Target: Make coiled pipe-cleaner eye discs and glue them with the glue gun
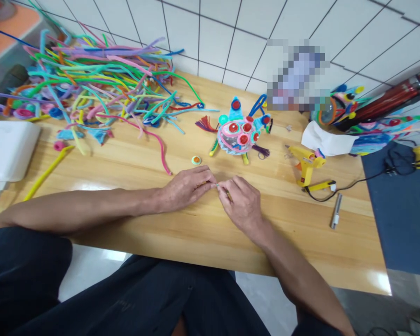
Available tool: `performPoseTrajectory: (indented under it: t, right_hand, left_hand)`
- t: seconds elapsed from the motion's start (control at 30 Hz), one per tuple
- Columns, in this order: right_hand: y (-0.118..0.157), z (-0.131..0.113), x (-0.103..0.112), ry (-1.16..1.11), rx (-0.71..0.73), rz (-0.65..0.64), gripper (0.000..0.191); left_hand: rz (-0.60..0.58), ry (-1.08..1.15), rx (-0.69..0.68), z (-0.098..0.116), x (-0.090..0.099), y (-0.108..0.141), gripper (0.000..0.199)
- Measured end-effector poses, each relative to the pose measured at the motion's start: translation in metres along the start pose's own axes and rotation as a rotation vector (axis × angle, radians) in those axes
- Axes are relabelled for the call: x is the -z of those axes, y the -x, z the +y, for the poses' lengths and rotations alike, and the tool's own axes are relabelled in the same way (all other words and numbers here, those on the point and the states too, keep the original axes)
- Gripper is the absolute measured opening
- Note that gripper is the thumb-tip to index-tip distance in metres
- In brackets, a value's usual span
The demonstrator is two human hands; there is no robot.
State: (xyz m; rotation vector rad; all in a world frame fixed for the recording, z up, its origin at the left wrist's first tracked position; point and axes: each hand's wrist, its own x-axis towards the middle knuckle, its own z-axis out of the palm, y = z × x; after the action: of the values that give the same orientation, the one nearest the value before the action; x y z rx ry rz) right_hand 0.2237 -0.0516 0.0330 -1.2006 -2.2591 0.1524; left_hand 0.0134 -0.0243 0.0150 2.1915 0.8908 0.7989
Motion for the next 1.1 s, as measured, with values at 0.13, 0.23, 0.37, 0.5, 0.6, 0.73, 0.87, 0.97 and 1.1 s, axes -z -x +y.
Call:
performPoseTrajectory:
  t: [0.13, 0.23, 0.37, 0.5, 0.6, 0.73, 0.87, 0.97, 1.1]
  right_hand:
    - [-0.001, 0.003, 0.001, -0.059, 0.003, 0.089, 0.007]
    - [-0.003, 0.002, 0.002, -0.097, -0.037, 0.098, 0.007]
    - [-0.003, -0.002, -0.001, -0.255, -0.211, 0.077, 0.007]
    - [-0.001, -0.003, -0.007, -0.465, -0.409, 0.044, 0.004]
    - [0.000, -0.002, -0.010, -0.546, -0.468, 0.029, 0.005]
    - [0.000, 0.000, -0.006, -0.440, -0.364, 0.035, 0.007]
    - [0.000, 0.001, -0.001, -0.225, -0.118, 0.079, 0.012]
    - [0.001, 0.001, -0.001, -0.176, -0.059, 0.084, 0.011]
    - [0.002, -0.002, -0.005, -0.264, -0.178, 0.081, 0.010]
  left_hand:
    - [0.138, 0.069, -0.046, -0.002, -0.002, -0.002, 0.015]
    - [0.195, 0.187, -0.005, -0.001, -0.003, -0.004, 0.015]
    - [0.186, 0.390, 0.142, 0.002, -0.004, -0.005, 0.016]
    - [0.182, 0.539, 0.252, 0.003, -0.007, -0.004, 0.018]
    - [0.162, 0.602, 0.282, 0.003, -0.008, -0.004, 0.021]
    - [0.091, 0.511, 0.221, 0.003, -0.006, -0.004, 0.019]
    - [0.098, 0.363, 0.091, 0.001, -0.002, -0.005, 0.012]
    - [0.122, 0.371, 0.086, -0.001, -0.003, -0.005, 0.013]
    - [0.173, 0.499, 0.180, 0.001, -0.006, -0.004, 0.018]
